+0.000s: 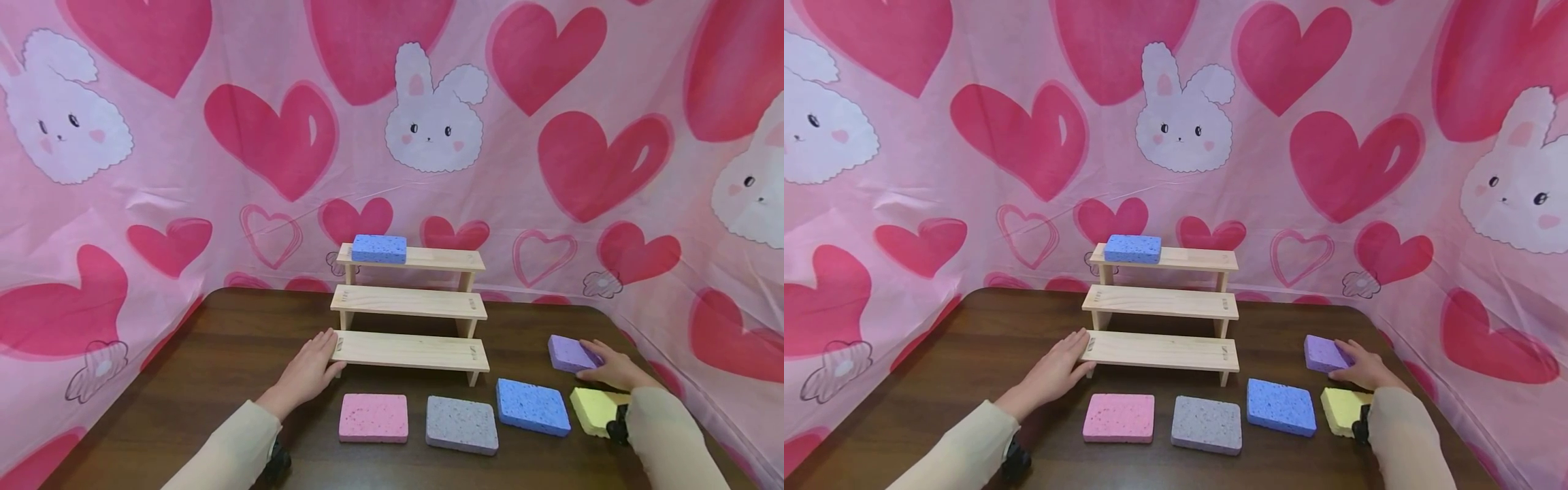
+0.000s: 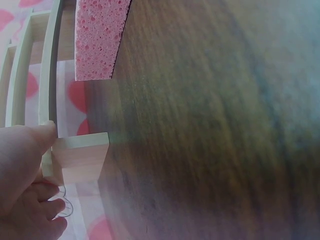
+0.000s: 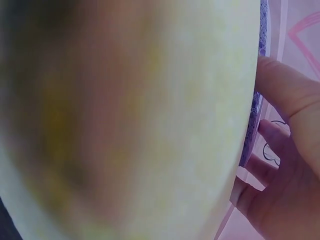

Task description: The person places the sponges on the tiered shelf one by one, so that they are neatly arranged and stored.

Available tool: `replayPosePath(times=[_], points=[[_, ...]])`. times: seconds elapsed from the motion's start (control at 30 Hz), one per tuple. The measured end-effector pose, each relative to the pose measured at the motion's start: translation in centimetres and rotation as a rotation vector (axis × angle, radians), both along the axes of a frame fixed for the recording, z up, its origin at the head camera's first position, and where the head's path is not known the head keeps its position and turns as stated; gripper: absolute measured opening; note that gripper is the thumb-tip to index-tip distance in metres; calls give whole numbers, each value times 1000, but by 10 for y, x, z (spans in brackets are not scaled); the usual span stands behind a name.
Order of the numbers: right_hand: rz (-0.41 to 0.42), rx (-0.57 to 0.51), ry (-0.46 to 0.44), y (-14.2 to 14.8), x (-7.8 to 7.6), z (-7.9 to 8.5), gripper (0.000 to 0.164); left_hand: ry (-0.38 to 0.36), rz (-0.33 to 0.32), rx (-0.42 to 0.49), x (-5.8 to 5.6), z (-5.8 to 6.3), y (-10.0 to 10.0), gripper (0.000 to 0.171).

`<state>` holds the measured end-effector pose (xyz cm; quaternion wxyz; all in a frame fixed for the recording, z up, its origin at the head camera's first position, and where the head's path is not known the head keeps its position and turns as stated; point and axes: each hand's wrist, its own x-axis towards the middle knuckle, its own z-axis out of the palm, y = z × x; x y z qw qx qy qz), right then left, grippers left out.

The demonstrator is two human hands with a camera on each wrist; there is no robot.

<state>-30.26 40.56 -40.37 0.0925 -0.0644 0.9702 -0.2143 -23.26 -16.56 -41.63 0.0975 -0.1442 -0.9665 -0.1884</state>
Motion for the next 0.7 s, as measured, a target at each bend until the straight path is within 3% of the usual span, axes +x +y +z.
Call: replayPosePath(times=[0.17, 0.7], points=[[27, 10, 73, 1, 1, -1, 90, -6, 3, 0, 0, 1, 0, 65], [52, -24, 135, 6, 5, -6, 75, -1, -1, 2, 2, 1, 0, 65]])
